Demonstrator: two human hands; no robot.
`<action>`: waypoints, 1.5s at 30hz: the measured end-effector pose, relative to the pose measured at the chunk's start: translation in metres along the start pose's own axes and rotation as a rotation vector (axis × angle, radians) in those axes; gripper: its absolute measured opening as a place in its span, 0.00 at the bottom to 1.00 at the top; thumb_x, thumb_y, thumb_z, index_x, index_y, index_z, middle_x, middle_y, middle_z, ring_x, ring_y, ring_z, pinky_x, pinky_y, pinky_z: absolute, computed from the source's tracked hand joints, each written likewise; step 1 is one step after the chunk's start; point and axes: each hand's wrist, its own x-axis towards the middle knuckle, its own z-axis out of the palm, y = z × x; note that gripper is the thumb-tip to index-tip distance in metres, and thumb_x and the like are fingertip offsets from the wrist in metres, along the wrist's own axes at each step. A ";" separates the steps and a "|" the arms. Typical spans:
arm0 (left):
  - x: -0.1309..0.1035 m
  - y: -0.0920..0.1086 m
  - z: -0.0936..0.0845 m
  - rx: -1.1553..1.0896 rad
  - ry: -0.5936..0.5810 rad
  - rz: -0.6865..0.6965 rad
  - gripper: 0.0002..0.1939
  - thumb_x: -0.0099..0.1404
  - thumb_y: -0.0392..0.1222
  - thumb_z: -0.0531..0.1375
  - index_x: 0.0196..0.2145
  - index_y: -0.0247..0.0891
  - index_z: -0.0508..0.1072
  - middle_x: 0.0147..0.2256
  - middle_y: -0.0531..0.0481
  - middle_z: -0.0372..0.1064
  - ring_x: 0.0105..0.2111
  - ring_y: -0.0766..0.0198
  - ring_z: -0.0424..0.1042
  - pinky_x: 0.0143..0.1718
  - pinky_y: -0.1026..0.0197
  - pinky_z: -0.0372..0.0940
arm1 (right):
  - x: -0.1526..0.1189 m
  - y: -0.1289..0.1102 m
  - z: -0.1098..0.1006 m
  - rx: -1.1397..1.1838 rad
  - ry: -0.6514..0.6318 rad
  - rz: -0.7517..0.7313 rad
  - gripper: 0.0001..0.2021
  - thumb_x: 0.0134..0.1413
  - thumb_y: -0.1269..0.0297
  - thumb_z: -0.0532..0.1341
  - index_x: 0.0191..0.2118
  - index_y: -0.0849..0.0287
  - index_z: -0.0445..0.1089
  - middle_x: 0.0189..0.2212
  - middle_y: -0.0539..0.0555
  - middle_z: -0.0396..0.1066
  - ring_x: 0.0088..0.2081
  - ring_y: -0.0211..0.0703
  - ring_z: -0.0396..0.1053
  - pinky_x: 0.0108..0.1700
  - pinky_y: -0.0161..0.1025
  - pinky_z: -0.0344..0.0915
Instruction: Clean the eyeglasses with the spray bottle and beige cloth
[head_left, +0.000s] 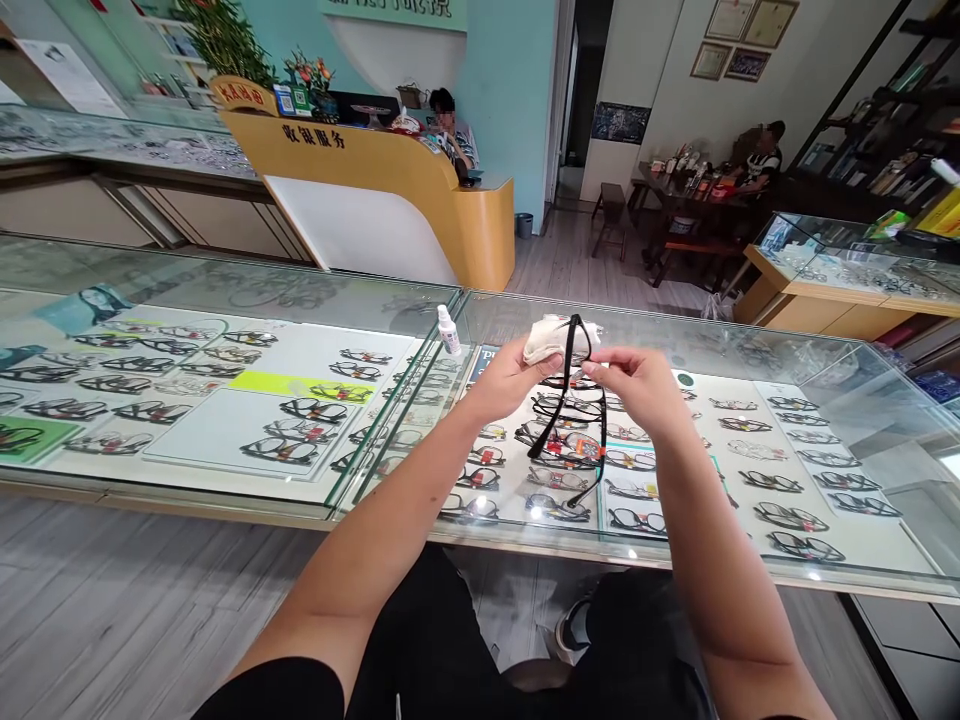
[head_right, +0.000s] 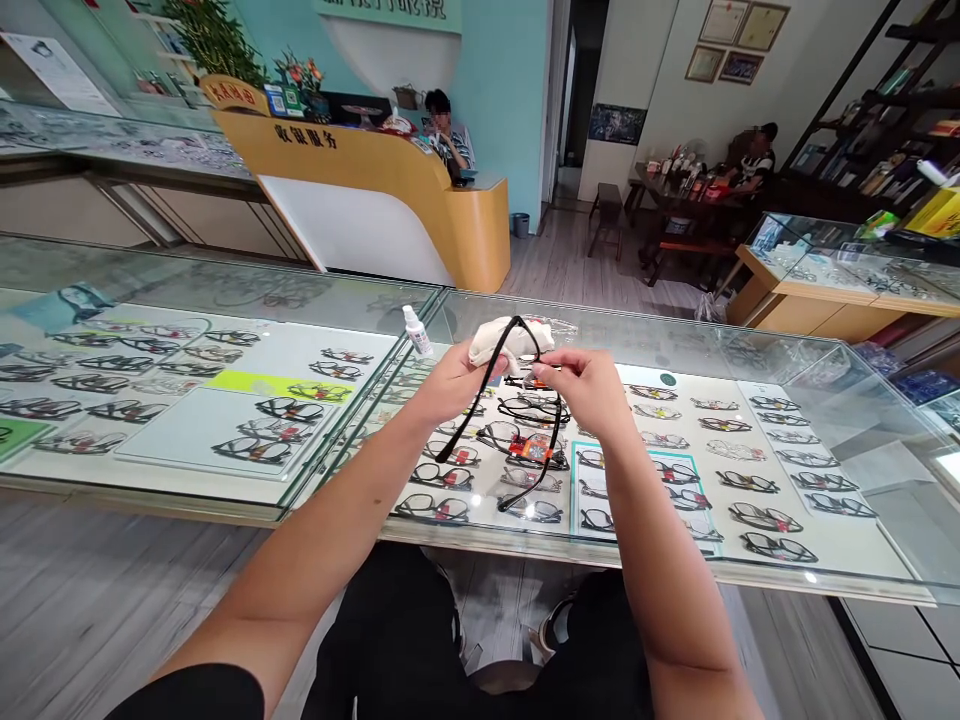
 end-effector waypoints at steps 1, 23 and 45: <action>-0.001 0.001 0.000 0.006 -0.004 -0.001 0.29 0.60 0.65 0.75 0.42 0.36 0.82 0.39 0.45 0.80 0.40 0.57 0.75 0.47 0.58 0.70 | 0.000 0.000 0.001 -0.002 -0.035 0.015 0.20 0.48 0.45 0.76 0.36 0.59 0.84 0.19 0.42 0.48 0.25 0.34 0.44 0.31 0.41 0.43; -0.004 0.010 0.003 -0.010 0.109 -0.066 0.31 0.53 0.66 0.78 0.26 0.37 0.72 0.25 0.55 0.62 0.27 0.68 0.59 0.30 0.62 0.57 | 0.012 0.018 0.026 0.469 -0.552 0.172 0.25 0.42 0.47 0.82 0.26 0.58 0.70 0.24 0.43 0.57 0.27 0.33 0.46 0.32 0.40 0.40; 0.000 -0.011 0.011 -0.450 0.161 -0.214 0.29 0.48 0.55 0.83 0.32 0.37 0.73 0.28 0.57 0.67 0.28 0.71 0.64 0.33 0.65 0.62 | 0.016 0.023 0.030 0.622 -0.440 0.234 0.21 0.42 0.50 0.82 0.29 0.57 0.75 0.21 0.44 0.58 0.26 0.34 0.46 0.30 0.40 0.40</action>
